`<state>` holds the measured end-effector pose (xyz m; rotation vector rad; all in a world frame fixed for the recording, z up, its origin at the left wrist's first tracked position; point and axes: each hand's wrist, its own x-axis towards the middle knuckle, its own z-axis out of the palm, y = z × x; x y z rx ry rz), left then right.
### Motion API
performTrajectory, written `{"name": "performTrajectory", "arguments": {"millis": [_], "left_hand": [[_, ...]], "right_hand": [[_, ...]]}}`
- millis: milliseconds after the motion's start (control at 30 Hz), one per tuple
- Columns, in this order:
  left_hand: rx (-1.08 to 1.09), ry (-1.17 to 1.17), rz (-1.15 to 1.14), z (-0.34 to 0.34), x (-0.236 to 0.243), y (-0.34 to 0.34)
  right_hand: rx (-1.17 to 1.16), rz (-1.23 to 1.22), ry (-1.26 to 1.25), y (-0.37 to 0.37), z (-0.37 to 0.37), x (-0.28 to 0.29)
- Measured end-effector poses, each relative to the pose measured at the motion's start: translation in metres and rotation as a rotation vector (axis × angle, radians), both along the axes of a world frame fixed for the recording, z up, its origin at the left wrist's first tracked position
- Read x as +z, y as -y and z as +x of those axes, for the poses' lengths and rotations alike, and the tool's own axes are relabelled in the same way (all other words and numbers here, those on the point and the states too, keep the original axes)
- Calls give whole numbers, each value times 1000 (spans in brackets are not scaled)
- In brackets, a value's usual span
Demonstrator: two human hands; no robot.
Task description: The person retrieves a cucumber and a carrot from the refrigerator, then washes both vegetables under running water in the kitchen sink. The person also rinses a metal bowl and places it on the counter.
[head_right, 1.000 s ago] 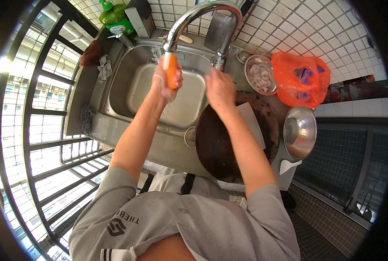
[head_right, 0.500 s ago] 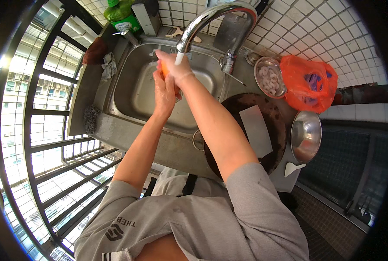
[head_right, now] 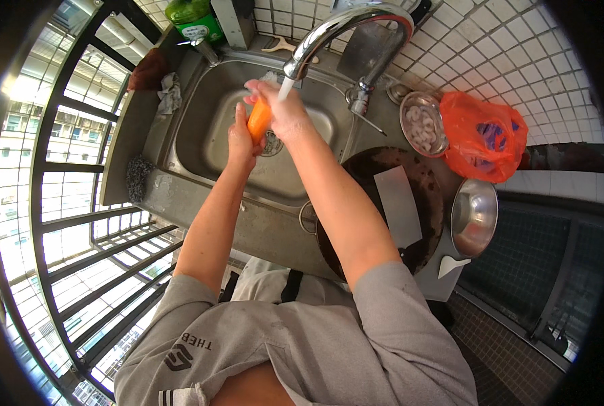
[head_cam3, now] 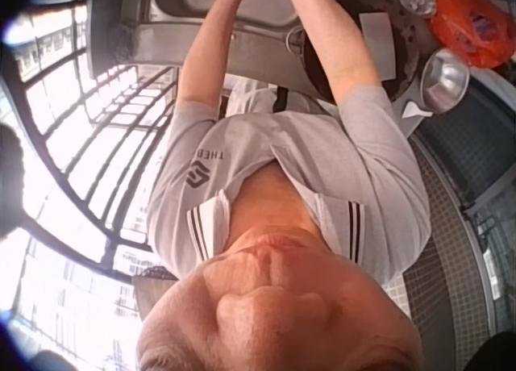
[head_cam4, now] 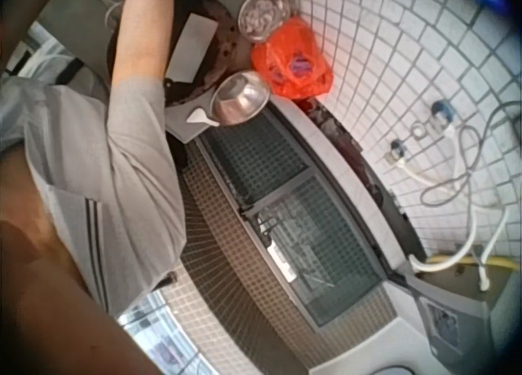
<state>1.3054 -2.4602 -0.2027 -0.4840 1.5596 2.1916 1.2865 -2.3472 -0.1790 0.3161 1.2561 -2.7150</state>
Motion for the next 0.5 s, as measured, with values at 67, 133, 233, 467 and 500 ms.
{"name": "performTrajectory", "arguments": {"millis": [67, 133, 233, 467, 500], "left_hand": [[-183, 160, 196, 4, -2, 8], [-260, 298, 387, 4, -9, 14], [-262, 357, 662, -1, -20, 9], [21, 64, 297, 18, -8, -26], [26, -15, 219, 24, -4, -31]], "right_hand": [[-14, -77, 117, -6, -4, -6], [-67, -122, 289, -6, -4, -7], [-158, -83, 145, 9, 4, -4], [-298, 616, -31, 22, 16, 3], [-277, 671, 15, 16, 13, 3]]}}
